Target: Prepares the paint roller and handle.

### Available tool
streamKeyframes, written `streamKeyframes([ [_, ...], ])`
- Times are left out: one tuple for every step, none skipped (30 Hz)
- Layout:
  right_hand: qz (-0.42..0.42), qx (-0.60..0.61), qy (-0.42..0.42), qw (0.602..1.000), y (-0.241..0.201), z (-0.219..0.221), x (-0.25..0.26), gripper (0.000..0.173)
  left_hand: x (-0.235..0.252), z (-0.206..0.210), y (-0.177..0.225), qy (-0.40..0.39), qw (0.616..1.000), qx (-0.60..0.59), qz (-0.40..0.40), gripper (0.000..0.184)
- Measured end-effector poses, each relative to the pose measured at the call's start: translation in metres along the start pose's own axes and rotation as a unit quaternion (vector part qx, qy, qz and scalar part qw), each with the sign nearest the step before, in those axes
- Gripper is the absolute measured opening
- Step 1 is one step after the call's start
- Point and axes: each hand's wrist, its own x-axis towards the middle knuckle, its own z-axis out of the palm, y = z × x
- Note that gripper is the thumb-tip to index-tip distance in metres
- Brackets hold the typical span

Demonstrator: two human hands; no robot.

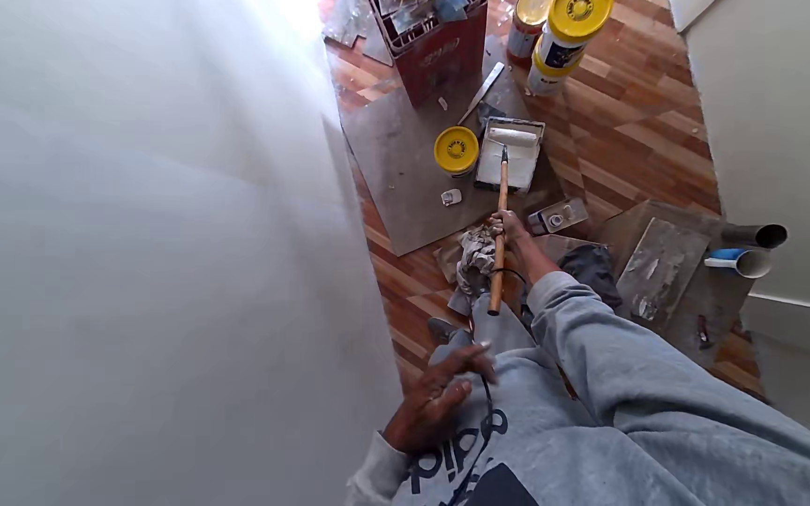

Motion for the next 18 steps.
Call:
streamKeyframes([
  [-0.024,-0.02,-0.011,0.999,0.006,-0.015,0.033,0.02,-0.002,0.003,-0.006,-0.044,0.998,-0.044,-0.006,0.057],
  [-0.015,-0.04,0.028,0.999,0.006,-0.015,0.051,0.024,-0.007,0.004,-0.014,-0.051,0.995,-0.08,-0.014,0.063],
  [-0.009,-0.055,0.056,0.997,0.006,-0.011,0.059,0.026,-0.015,0.002,-0.023,-0.035,0.994,-0.103,-0.023,0.068],
  [-0.007,-0.066,0.075,0.995,0.007,-0.007,0.06,0.027,-0.023,0.0,-0.03,-0.008,0.993,-0.112,-0.027,0.072],
  [-0.002,-0.073,0.083,0.994,0.009,-0.006,0.057,0.027,-0.029,-0.003,-0.036,0.022,0.993,-0.113,-0.019,0.072],
  [0.002,-0.075,0.08,0.994,0.009,-0.007,0.058,0.026,-0.032,-0.005,-0.04,0.051,0.992,-0.117,-0.002,0.071],
  [0.004,-0.075,0.076,0.994,0.009,-0.007,0.057,0.026,-0.033,-0.008,-0.041,0.081,0.989,-0.122,0.017,0.071],
  [0.006,-0.075,0.074,0.994,0.009,-0.006,0.055,0.028,-0.034,-0.01,-0.041,0.109,0.985,-0.132,0.037,0.074],
  [0.004,-0.074,0.07,0.995,0.008,-0.005,0.052,0.029,-0.036,-0.011,-0.04,0.135,0.98,-0.135,0.055,0.078],
  [0.0,-0.071,0.063,0.995,0.008,-0.005,0.049,0.03,-0.038,-0.013,-0.037,0.155,0.977,-0.13,0.07,0.085],
  [-0.003,-0.063,0.052,0.997,0.008,-0.008,0.047,0.03,-0.041,-0.013,-0.035,0.169,0.975,-0.123,0.082,0.091],
  [-0.004,-0.052,0.041,0.998,0.007,-0.01,0.046,0.031,-0.046,-0.013,-0.033,0.178,0.973,-0.113,0.093,0.092],
  [-0.004,-0.042,0.028,0.999,0.005,-0.013,0.046,0.033,-0.052,-0.013,-0.032,0.184,0.971,-0.112,0.103,0.089],
  [-0.007,-0.032,0.015,0.999,0.003,-0.014,0.048,0.035,-0.058,-0.014,-0.032,0.188,0.968,-0.124,0.109,0.086],
  [-0.008,-0.02,0.003,1.0,0.0,-0.014,0.048,0.037,-0.065,-0.014,-0.034,0.193,0.964,-0.143,0.112,0.084],
  [-0.006,-0.004,-0.008,1.0,-0.002,-0.012,0.048,0.038,-0.071,-0.015,-0.036,0.201,0.959,-0.162,0.114,0.082],
  [-0.004,0.004,-0.012,1.0,-0.003,-0.009,0.047,0.04,-0.076,-0.015,-0.04,0.212,0.954,-0.179,0.117,0.083],
  [-0.003,0.001,-0.004,1.0,-0.002,-0.004,0.045,0.039,-0.08,-0.016,-0.043,0.225,0.95,-0.182,0.121,0.082],
])
